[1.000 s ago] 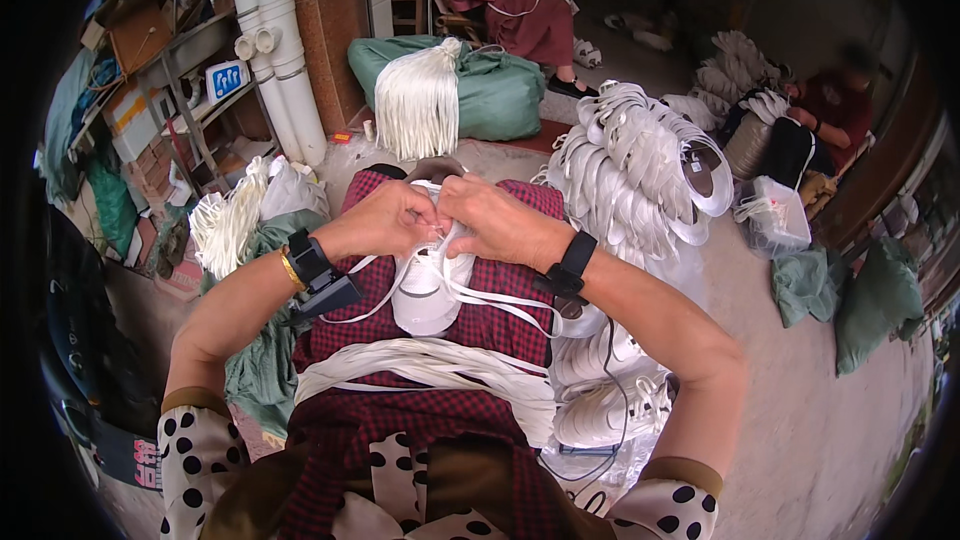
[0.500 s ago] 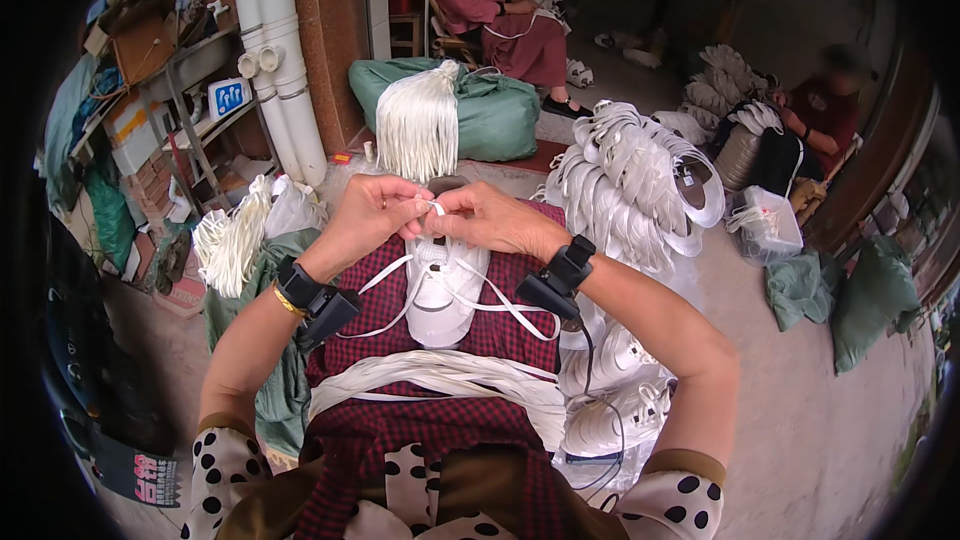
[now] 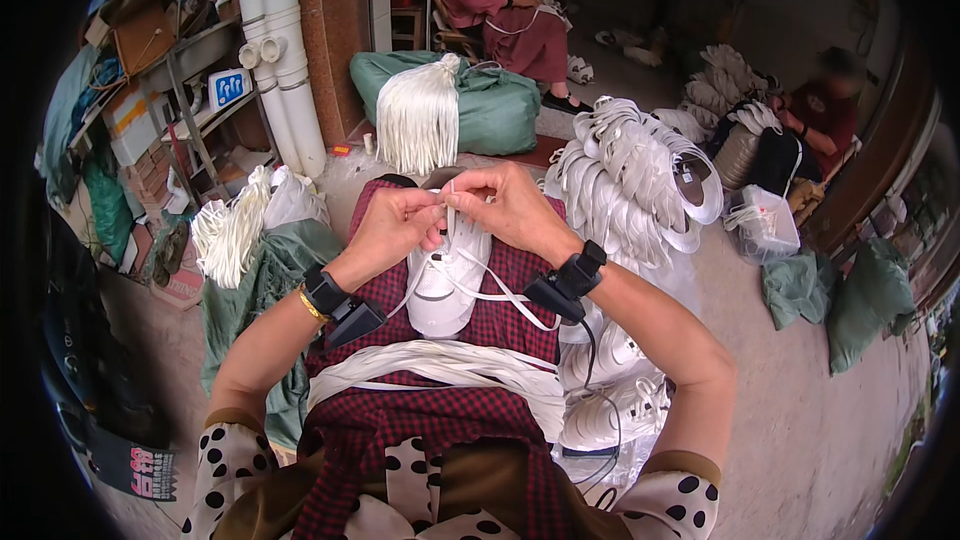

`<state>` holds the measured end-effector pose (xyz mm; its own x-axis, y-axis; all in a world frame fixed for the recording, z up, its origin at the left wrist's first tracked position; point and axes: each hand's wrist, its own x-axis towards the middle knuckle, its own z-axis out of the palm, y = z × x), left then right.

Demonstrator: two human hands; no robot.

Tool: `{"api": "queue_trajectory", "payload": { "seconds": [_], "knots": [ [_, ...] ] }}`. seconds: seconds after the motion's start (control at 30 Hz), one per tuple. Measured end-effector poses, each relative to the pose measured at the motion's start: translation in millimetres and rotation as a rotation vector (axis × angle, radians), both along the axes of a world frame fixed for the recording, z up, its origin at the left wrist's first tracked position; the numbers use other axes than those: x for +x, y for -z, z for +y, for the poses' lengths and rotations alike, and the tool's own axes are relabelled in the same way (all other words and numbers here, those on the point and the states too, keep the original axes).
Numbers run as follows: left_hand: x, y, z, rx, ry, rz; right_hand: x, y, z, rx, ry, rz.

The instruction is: The recorder is seen inserting a long white shoelace through the eyelets of a white shoe upper.

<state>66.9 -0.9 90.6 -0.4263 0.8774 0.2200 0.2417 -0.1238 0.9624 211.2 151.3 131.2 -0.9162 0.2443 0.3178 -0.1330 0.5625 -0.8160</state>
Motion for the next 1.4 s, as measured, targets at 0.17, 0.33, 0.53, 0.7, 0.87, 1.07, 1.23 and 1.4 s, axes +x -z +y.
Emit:
{"api": "queue_trajectory", "payload": {
  "seconds": [0.17, 0.33, 0.53, 0.7, 0.87, 1.07, 1.23, 1.4],
  "knots": [
    [-3.4, -2.9, -5.7, 0.039, -0.016, -0.012, -0.3, -3.5, 1.9, 0.088, 0.025, 0.032],
    [-11.0, 0.8, -12.1, 0.132, 0.203, -0.047, -1.7, -11.5, -0.4, -0.020, 0.113, -0.013],
    [0.7, -6.7, -1.0, 0.007, 0.136, -0.004, -8.9, -2.7, -8.7, 0.040, -0.033, 0.046],
    [-5.1, 2.6, -1.0, -0.022, -0.003, -0.044, 4.8, -9.8, -17.8, 0.361, 0.116, 0.049],
    [-7.5, 5.9, 1.2, 0.058, 0.051, -0.161, -0.1, 18.3, -5.7, 0.633, 0.006, 0.175],
    [-72.0, 27.5, -45.8, 0.111, -0.372, 0.163, 77.5, 29.8, 109.1, 0.690, 0.463, -0.004],
    [-215.8, 68.2, -158.2, 0.073, -0.899, 0.093, 218.8, 71.3, 229.8, 0.689, 1.119, -0.251],
    [-226.1, 32.7, -148.6, 0.018, -0.909, 0.720, 182.3, 79.8, 210.8, 0.594, 0.914, -0.150]
  ]
}}
